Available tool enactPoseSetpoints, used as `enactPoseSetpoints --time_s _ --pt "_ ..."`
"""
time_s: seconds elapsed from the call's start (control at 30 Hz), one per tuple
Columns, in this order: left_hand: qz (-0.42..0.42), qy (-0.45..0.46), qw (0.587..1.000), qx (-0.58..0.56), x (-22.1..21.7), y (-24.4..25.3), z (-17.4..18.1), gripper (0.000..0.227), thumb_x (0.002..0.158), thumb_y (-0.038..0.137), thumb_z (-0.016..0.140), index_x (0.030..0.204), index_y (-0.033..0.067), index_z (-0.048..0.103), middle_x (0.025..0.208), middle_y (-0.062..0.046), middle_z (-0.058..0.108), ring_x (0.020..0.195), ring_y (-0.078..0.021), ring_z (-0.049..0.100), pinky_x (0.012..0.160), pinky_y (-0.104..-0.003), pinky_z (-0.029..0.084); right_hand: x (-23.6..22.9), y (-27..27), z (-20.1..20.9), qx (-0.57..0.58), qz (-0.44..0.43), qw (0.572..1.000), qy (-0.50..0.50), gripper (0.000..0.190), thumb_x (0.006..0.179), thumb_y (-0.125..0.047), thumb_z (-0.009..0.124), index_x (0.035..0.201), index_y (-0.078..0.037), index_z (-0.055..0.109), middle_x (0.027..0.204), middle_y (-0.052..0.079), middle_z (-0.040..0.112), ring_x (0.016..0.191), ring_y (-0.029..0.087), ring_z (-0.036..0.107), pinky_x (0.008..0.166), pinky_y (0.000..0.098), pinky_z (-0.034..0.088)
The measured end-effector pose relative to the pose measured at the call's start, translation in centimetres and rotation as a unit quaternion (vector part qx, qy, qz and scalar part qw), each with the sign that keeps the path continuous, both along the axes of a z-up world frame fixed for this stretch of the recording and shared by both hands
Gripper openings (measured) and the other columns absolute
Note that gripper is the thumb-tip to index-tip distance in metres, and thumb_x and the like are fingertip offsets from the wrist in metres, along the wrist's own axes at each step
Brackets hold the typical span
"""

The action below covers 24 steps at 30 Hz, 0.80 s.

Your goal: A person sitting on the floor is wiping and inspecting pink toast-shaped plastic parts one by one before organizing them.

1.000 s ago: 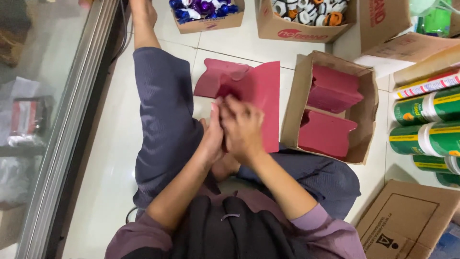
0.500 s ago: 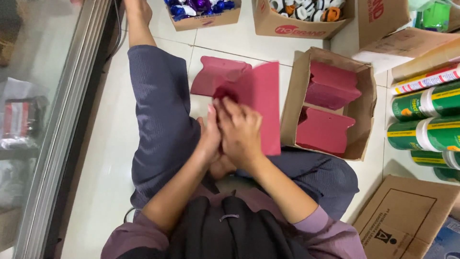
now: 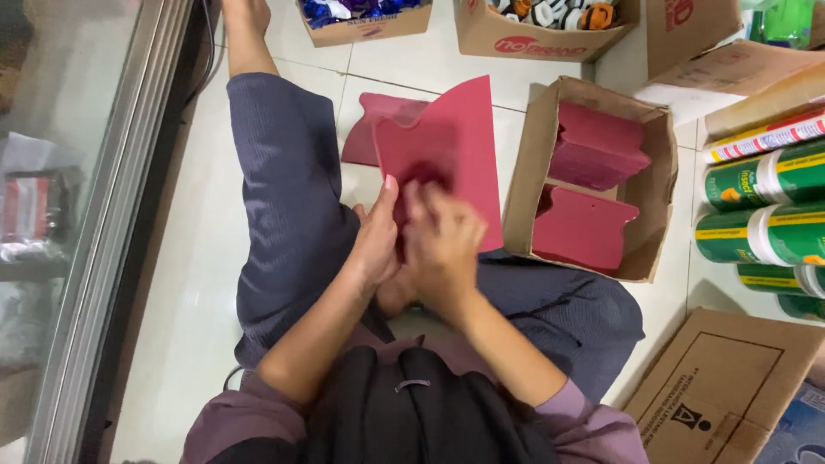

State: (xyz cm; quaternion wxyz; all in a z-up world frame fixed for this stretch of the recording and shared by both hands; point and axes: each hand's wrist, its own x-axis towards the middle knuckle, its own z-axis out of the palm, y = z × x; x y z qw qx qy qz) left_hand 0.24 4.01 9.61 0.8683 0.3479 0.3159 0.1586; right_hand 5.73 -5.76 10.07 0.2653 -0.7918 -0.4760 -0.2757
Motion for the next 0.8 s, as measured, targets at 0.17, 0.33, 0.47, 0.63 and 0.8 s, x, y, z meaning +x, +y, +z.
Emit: enactPoseSetpoints --time_s 0.17,0.33,0.47,0.63,0.8 --pt "0.073 0.016 0.996 -0.042 -0.5 1.4 1.5 0.070 0.100 0.055 0.051 0.139 -0.0034 0.050 0.121 -0.020 0.062 0.103 -0.0305 0.065 0.089 -0.047 0.054 -0.3 -1.2 0.0 0.005 0.049 0.999 0.018 0.038 0.105 -0.030 0.049 0.138 -0.024 0.068 0.134 0.001 0.062 0.107 0.027 0.056 0.090 0.0401 0.040" --pt "0.056 -0.068 0.995 -0.049 -0.9 1.9 2.6 0.057 0.104 0.055 0.041 0.134 0.0099 0.061 0.118 -0.009 0.066 0.101 -0.0263 0.066 0.093 -0.046 0.055 0.0 -1.3 0.2 0.020 -0.028 0.999 0.032 0.039 0.108 -0.029 0.047 0.139 -0.019 0.068 0.132 0.004 0.062 0.105 0.028 0.054 0.086 0.0399 0.039" --pt "0.084 -0.074 0.991 -0.073 -1.0 1.6 1.1 0.050 0.103 0.054 0.049 0.118 0.0105 0.068 0.095 -0.009 0.072 0.073 -0.0235 0.067 0.065 -0.038 0.059 -2.8 -1.3 0.6 0.026 0.041 0.999 0.024 0.037 0.109 -0.026 0.044 0.134 -0.019 0.071 0.129 0.004 0.065 0.099 0.028 0.057 0.083 0.0401 0.042" --pt "0.123 -0.088 0.986 -0.068 -1.4 2.5 2.0 0.042 0.106 0.046 0.049 0.121 0.0120 0.067 0.105 -0.009 0.073 0.088 -0.0265 0.072 0.077 -0.041 0.062 0.6 -2.5 -2.2 0.031 0.045 0.998 -0.016 0.033 0.107 -0.029 0.052 0.132 -0.024 0.073 0.128 0.001 0.066 0.097 0.025 0.058 0.083 0.0419 0.044" --pt "0.173 -0.109 0.979 0.013 -2.3 5.6 -4.1 0.028 0.101 0.016 0.062 0.128 0.0067 0.061 0.113 -0.020 0.071 0.099 -0.0358 0.073 0.086 -0.052 0.061 6.2 -5.8 -4.2 -0.028 -0.067 0.980 0.186 0.041 0.100 -0.010 0.065 0.139 -0.024 0.068 0.123 0.006 0.063 0.112 0.036 0.055 0.086 0.0515 0.040"
